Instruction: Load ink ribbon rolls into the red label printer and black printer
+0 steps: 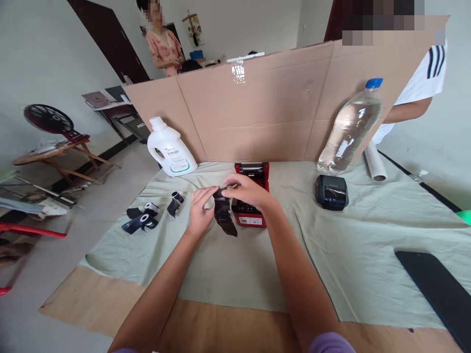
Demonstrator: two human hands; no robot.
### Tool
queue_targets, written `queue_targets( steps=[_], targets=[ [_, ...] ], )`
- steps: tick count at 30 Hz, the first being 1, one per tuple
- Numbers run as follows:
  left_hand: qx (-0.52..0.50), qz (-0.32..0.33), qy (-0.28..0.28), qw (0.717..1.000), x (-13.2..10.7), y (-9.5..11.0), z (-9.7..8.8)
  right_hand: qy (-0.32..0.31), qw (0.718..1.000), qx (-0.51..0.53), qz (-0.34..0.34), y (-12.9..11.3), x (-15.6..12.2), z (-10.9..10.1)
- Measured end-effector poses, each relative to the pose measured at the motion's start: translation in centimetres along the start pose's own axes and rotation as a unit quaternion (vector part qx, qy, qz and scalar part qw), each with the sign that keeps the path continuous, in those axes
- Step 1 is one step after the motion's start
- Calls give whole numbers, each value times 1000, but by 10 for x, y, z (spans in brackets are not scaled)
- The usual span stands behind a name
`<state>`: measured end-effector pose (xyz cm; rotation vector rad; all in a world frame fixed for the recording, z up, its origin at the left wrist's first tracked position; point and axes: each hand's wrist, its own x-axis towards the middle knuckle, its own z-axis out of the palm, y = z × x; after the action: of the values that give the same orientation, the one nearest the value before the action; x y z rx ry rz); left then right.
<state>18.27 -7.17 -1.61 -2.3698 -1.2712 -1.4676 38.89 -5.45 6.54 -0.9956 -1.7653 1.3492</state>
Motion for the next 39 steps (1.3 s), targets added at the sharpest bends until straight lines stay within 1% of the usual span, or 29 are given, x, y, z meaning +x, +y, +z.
queue_targets(
  steps=[3, 5, 6, 9, 11, 14, 18, 23, 25, 26, 29, 30, 31, 34, 35, 36, 37, 39],
  targets=[
    [18, 41, -81, 996, 15, 0, 8, -1, 992, -128, 5, -1, -7, -25],
    [18, 54, -108, 993, 21, 2, 16, -3, 982, -189, 17, 3, -10, -35],
    [15, 49, -108, 993, 22, 5, 20, 2, 976, -216, 20, 5, -11, -39],
    [-17, 19, -82, 996, 18, 16, 27, 38, 957, -286, 30, 17, -13, -45],
    [-46, 2, -72, 996, 11, 24, 30, 62, 942, -326, 50, 27, -12, -47],
    [-70, -12, -73, 995, 2, 34, 34, 75, 917, -383, 81, 39, -8, -49],
    [-82, 7, -94, 992, -3, 40, 40, 87, 885, -448, 95, 43, -2, -47],
    [-105, 19, -56, 993, -3, 49, 42, 93, 872, -471, 97, 43, 5, -36],
    [-108, 17, -58, 992, -2, 53, 43, 99, 869, -472, 114, 42, 6, -32],
    [-107, 13, -62, 992, -2, 54, 43, 102, 872, -464, 120, 41, 5, -32],
    [-98, 1, -68, 993, -1, 57, 43, 113, 899, -410, 104, 36, -4, -41],
    [-94, 1, -68, 993, -1, 57, 42, 129, 906, -392, 93, 34, -7, -47],
    [-90, 4, -66, 994, -1, 58, 42, 162, 908, -377, 83, 33, -10, -53],
    [-75, 25, -62, 995, -1, 59, 38, 312, 891, -326, 40, 34, -9, -67],
    [-69, 35, -62, 995, -1, 59, 37, 346, 891, -294, 20, 37, -6, -70],
    [-63, 45, -62, 995, -2, 60, 36, 364, 897, -251, -2, 40, -2, -70],
    [-57, 55, -65, 995, -2, 60, 35, 368, 908, -202, -22, 44, 1, -70],
    [-44, 73, -66, 994, -3, 61, 34, 356, 926, -114, -45, 53, 4, -67]
  ],
)
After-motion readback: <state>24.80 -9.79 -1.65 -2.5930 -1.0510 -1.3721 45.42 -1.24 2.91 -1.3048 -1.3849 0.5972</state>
